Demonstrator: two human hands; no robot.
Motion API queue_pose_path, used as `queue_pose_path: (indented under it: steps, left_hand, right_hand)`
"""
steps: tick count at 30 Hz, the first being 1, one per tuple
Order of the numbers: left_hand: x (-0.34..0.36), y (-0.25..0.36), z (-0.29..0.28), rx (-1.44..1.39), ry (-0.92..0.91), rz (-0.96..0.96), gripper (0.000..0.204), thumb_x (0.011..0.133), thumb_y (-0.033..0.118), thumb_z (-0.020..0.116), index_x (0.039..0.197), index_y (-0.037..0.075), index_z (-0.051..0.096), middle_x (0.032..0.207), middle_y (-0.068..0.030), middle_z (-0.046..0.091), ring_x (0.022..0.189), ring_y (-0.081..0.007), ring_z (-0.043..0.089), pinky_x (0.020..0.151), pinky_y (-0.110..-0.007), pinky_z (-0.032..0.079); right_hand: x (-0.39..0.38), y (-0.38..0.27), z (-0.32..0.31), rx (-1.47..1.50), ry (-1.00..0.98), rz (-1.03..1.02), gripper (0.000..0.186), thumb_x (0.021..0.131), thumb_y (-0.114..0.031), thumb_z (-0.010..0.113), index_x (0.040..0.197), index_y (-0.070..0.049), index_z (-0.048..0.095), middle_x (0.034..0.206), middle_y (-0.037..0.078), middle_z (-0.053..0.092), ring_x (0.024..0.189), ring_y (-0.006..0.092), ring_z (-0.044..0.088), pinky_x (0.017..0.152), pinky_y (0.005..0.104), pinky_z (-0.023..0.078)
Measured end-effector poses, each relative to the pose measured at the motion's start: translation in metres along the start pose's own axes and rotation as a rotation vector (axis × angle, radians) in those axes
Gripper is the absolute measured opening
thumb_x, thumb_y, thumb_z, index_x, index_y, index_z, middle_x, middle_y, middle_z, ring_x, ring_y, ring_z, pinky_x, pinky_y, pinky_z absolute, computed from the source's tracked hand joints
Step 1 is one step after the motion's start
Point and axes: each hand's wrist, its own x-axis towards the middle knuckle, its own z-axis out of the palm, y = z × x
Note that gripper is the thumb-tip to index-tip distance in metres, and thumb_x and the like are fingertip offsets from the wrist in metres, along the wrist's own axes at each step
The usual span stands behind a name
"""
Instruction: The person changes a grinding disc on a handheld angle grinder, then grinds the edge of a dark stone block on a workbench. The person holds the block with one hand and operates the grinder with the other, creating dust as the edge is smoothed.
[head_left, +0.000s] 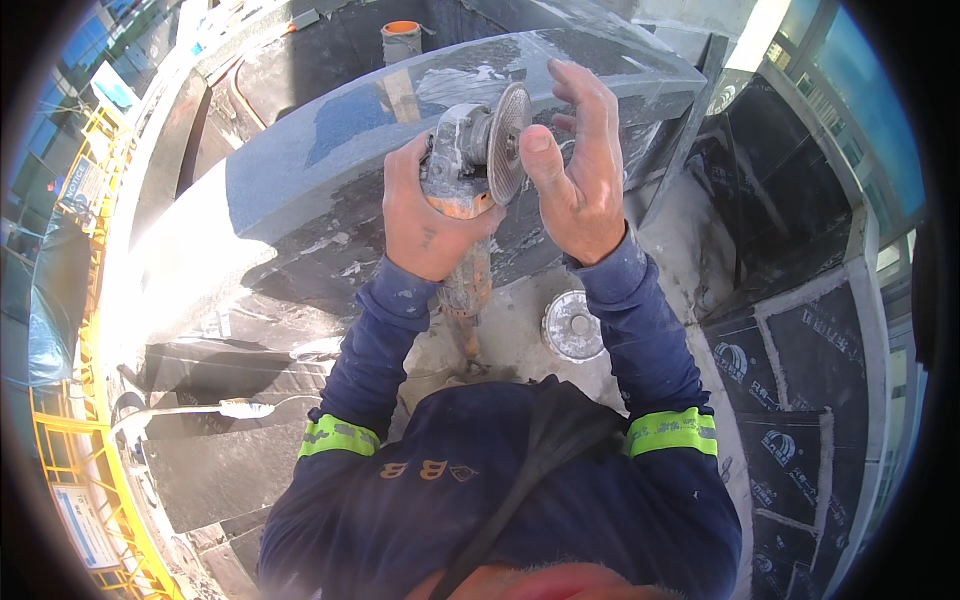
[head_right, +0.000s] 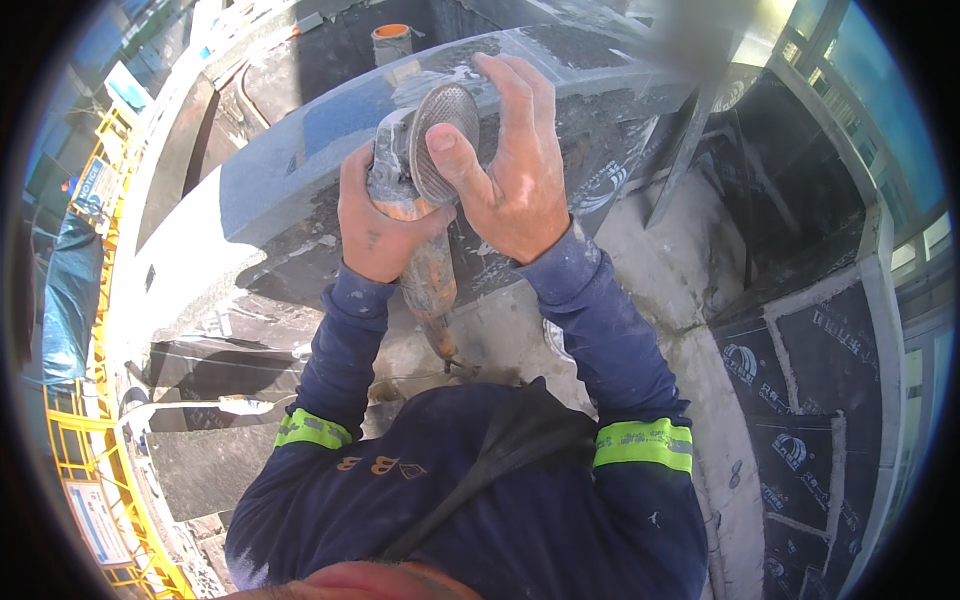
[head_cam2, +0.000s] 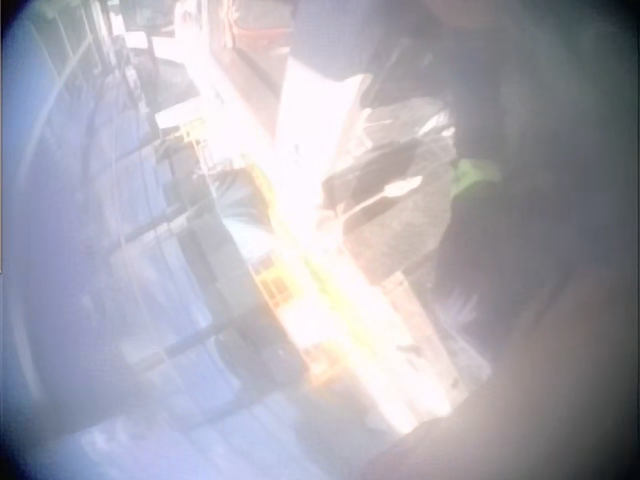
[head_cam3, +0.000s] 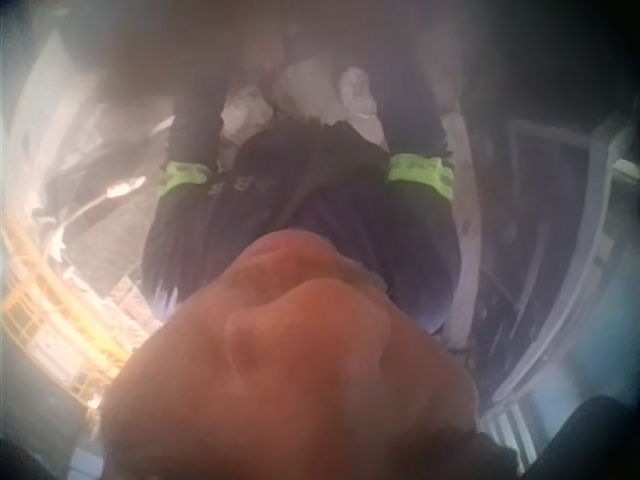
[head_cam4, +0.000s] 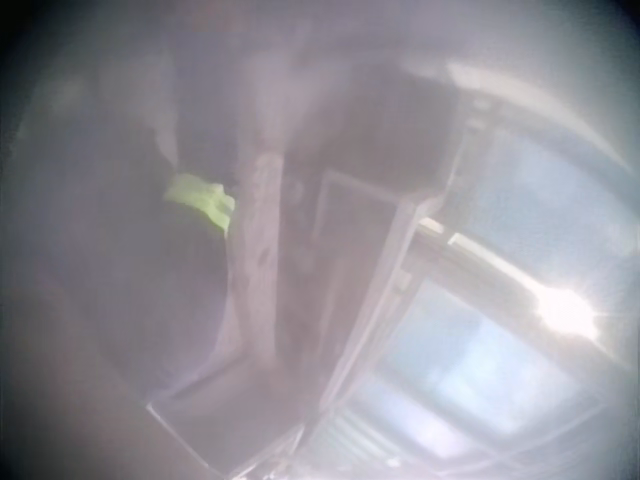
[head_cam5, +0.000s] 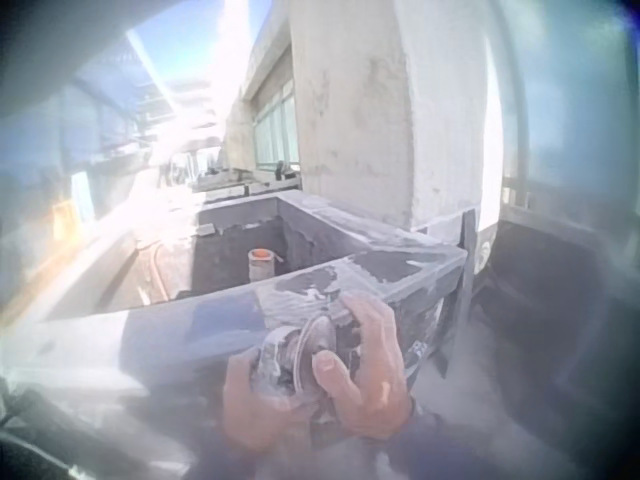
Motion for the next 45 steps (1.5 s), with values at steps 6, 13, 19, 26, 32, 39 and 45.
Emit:
queue_pose_path:
  steps: [6, 13, 19, 26, 32, 39, 45]
  left_hand:
    - [-0.010, -0.012, 0.006, -0.028, 0.066, -0.046, 0.084, 0.058, 0.017, 0.088, 0.129, 0.000, 0.046, 0.118, -0.0164, 0.053, 0.113, -0.0310, 0.053, 0.097, -0.041, 0.044]
    - [-0.020, -0.023, 0.011, -0.253, 0.123, -0.255, 0.086, 0.059, 0.015, 0.089, 0.130, -0.002, 0.043, 0.120, -0.0124, 0.054, 0.110, -0.0217, 0.056, 0.095, -0.036, 0.046]
    - [-0.018, -0.027, 0.013, -0.697, 0.203, -0.466, 0.085, 0.059, 0.011, 0.089, 0.128, -0.002, 0.043, 0.118, -0.0114, 0.056, 0.107, -0.0190, 0.058, 0.092, -0.033, 0.049]
    - [-0.020, -0.027, 0.012, -0.718, 0.188, -0.411, 0.080, 0.061, 0.009, 0.087, 0.127, -0.002, 0.042, 0.116, -0.0105, 0.057, 0.106, -0.0180, 0.059, 0.090, -0.031, 0.050]
    - [-0.022, -0.030, 0.013, -0.796, 0.194, -0.426, 0.082, 0.061, 0.009, 0.088, 0.127, -0.002, 0.042, 0.117, -0.0104, 0.057, 0.106, -0.0174, 0.058, 0.090, -0.031, 0.050]
    - [-0.020, -0.037, 0.008, -0.828, 0.171, -0.456, 0.082, 0.061, 0.007, 0.088, 0.128, -0.002, 0.040, 0.118, -0.0114, 0.056, 0.108, -0.0180, 0.058, 0.089, -0.032, 0.051]
    - [-0.021, -0.044, 0.003, -0.921, 0.203, -0.477, 0.082, 0.062, 0.004, 0.087, 0.129, -0.002, 0.039, 0.119, -0.0126, 0.056, 0.107, -0.0191, 0.058, 0.089, -0.032, 0.052]
  right_hand:
    - [0.005, -0.017, -0.013, -0.176, -0.501, -0.339, 0.067, 0.081, -0.032, 0.077, 0.132, 0.001, 0.050, 0.136, 0.023, 0.049, 0.127, 0.0371, 0.048, 0.105, 0.0440, 0.039]
    - [0.007, -0.016, 0.019, -0.152, -0.355, -0.101, 0.044, 0.088, -0.020, 0.069, 0.126, -0.002, 0.056, 0.134, 0.019, 0.055, 0.125, 0.0381, 0.052, 0.103, 0.0408, 0.042]
    - [0.018, -0.010, 0.013, -0.151, -0.360, -0.055, 0.024, 0.085, -0.014, 0.067, 0.105, -0.001, 0.065, 0.099, 0.020, 0.066, 0.090, 0.0362, 0.063, 0.080, 0.0413, 0.051]
    - [0.027, -0.007, 0.036, -0.211, -0.435, -0.086, 0.021, 0.082, -0.009, 0.072, 0.101, -0.002, 0.067, 0.099, 0.015, 0.067, 0.088, 0.0313, 0.067, 0.076, 0.0359, 0.052]
    - [0.032, -0.009, 0.037, -0.205, -0.449, -0.170, 0.026, 0.075, 0.001, 0.068, 0.101, -0.004, 0.066, 0.105, 0.011, 0.066, 0.091, 0.0325, 0.064, 0.080, 0.0369, 0.052]
    - [0.033, -0.014, 0.050, -0.223, -0.455, -0.145, 0.026, 0.073, 0.000, 0.067, 0.098, -0.004, 0.063, 0.096, 0.014, 0.061, 0.089, 0.0350, 0.060, 0.076, 0.0419, 0.050]
    - [0.038, -0.011, 0.064, -0.152, -0.461, -0.210, 0.026, 0.074, -0.001, 0.069, 0.098, -0.003, 0.062, 0.094, 0.015, 0.061, 0.082, 0.0357, 0.061, 0.071, 0.0412, 0.050]
